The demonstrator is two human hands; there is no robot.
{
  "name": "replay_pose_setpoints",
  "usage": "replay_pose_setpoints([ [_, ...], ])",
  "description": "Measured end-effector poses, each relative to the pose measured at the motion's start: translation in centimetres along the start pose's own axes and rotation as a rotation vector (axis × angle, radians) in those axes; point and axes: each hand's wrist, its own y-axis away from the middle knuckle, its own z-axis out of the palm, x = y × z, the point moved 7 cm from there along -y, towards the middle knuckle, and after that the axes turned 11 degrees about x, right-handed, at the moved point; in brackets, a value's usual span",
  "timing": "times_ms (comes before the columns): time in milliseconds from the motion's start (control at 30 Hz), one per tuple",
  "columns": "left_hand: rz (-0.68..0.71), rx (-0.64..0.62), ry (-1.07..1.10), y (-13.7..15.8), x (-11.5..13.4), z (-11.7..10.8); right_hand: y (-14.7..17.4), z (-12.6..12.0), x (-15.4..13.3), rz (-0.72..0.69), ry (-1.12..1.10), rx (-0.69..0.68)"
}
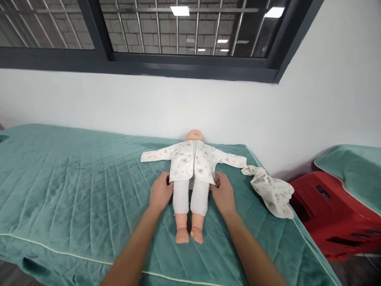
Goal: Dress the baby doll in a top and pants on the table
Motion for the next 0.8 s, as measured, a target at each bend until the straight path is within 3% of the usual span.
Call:
replay_pose_setpoints([
  [133, -0.013, 0.048, 0.136, 0.9, -0.5, -0.8, -0.2, -1.8, 0.8, -0.001, -0.007, 0.125],
  [267, -0.003, 0.083, 0.193, 1.2, -0.5, -1.3, 0.3, -2.0, -0.5, -0.136, -0.023, 0.109],
  [433, 0.225, 0.236, 0.295, 0.8, 2.2, -1.9, 1.1, -1.5, -3.9, -0.372, -0.055, 0.105],
  [600, 0.396, 0.164, 0.311, 0.4, 5.6, -0.1, 0.7, -0.1, -4.8, -0.367, -0.159, 0.067],
  [667, 0.345, 0.156, 0.386, 0.1, 5.8, 0.3, 0.6, 0.0, -5.0, -0.356, -0.170, 0.099],
  [800, 0.096, 0.220, 0.561, -0.6, 3.9, 0.3, 0.7, -0.2, -5.5, -0.340, -0.219, 0.100],
])
